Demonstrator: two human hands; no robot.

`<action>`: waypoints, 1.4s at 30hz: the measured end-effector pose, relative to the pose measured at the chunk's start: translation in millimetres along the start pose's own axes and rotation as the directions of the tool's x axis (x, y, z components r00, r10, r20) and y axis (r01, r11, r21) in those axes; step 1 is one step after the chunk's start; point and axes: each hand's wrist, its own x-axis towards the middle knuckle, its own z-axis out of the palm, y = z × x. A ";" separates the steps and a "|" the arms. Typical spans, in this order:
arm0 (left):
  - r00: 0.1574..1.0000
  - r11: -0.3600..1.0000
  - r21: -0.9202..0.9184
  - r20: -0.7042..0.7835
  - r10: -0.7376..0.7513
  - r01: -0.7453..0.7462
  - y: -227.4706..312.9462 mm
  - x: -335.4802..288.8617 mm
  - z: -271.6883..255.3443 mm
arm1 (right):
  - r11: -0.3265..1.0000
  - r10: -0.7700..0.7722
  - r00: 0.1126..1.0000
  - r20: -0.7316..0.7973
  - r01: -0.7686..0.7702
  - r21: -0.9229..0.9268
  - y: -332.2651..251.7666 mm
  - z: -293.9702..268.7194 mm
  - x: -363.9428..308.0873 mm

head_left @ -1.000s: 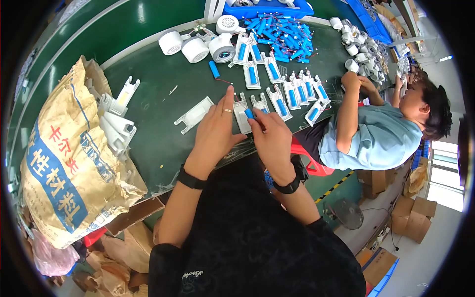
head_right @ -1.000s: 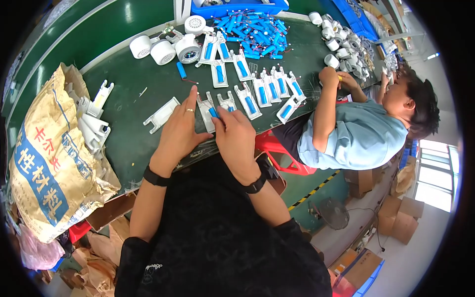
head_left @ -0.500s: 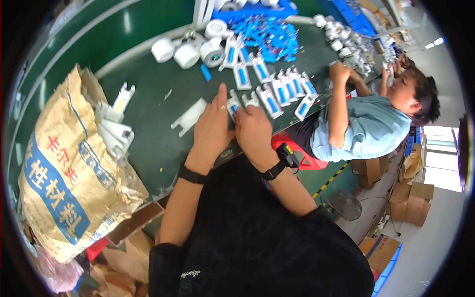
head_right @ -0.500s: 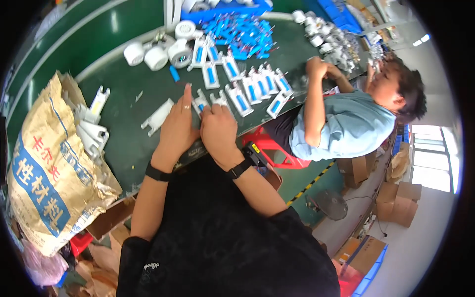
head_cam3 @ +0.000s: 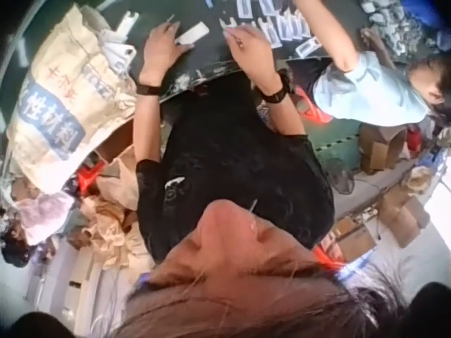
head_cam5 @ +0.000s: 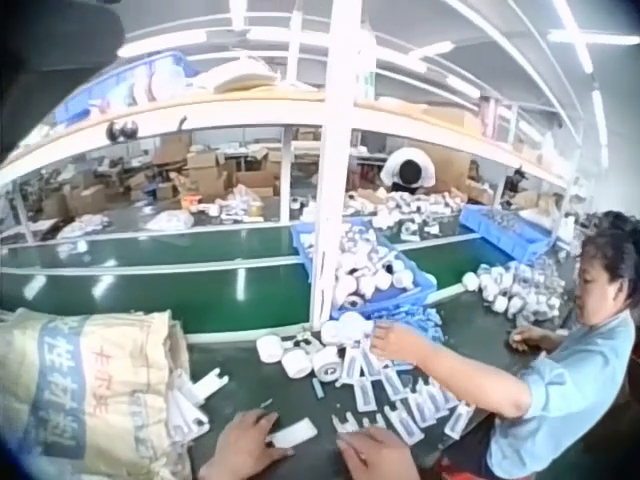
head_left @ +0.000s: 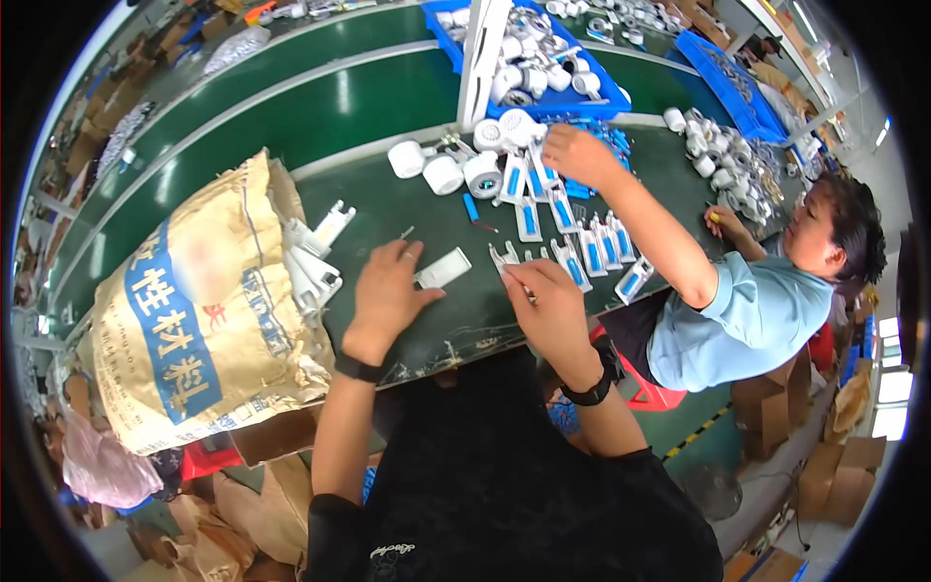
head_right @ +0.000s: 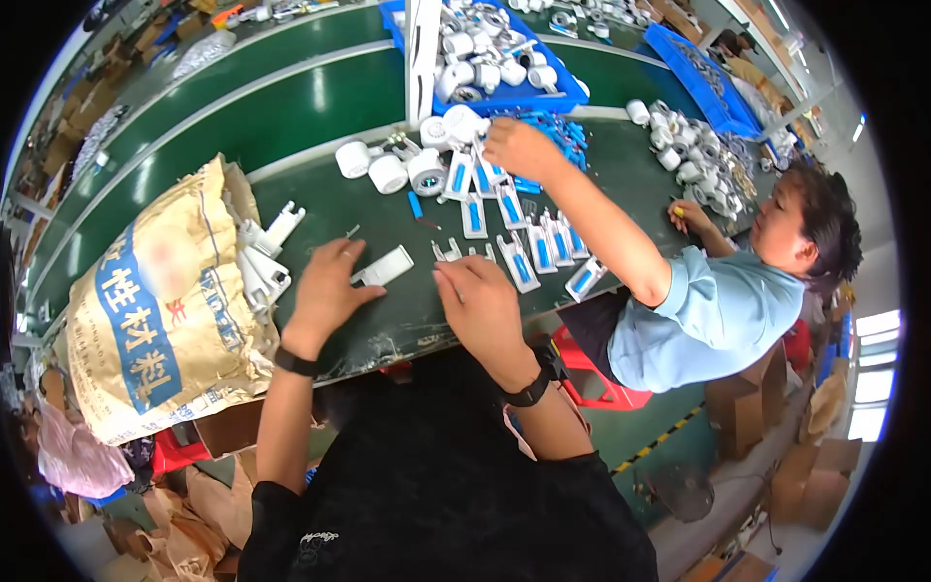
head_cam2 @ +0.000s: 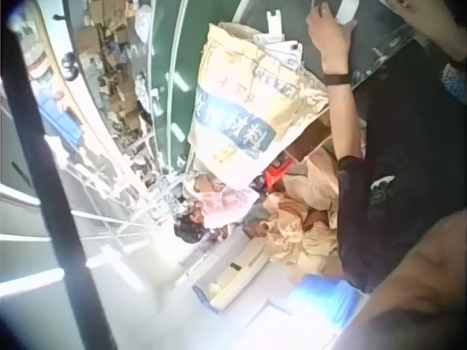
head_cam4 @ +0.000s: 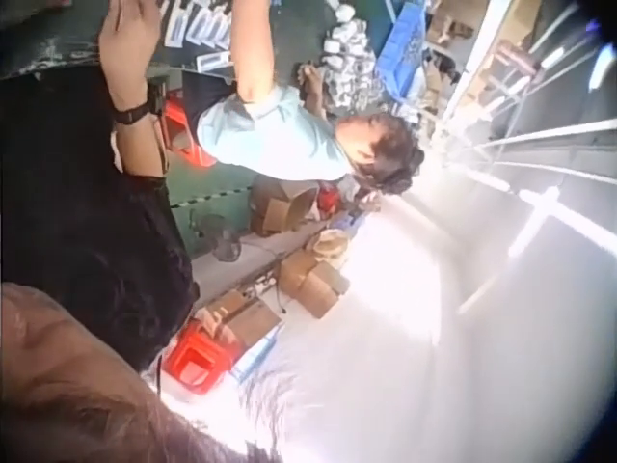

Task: The person empties white plastic housings from a bag, peels adhesive backing from a light panel, and presses the panel into a housing. They then insert a blue battery into the housing, connect the wires, and place the assembled unit aside.

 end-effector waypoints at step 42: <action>0.968 0.938 0.327 0.250 0.027 -0.111 -68.3 135.6 -80.5 | 0.978 0.193 0.977 0.085 -0.199 0.062 167.6 18.1 148.7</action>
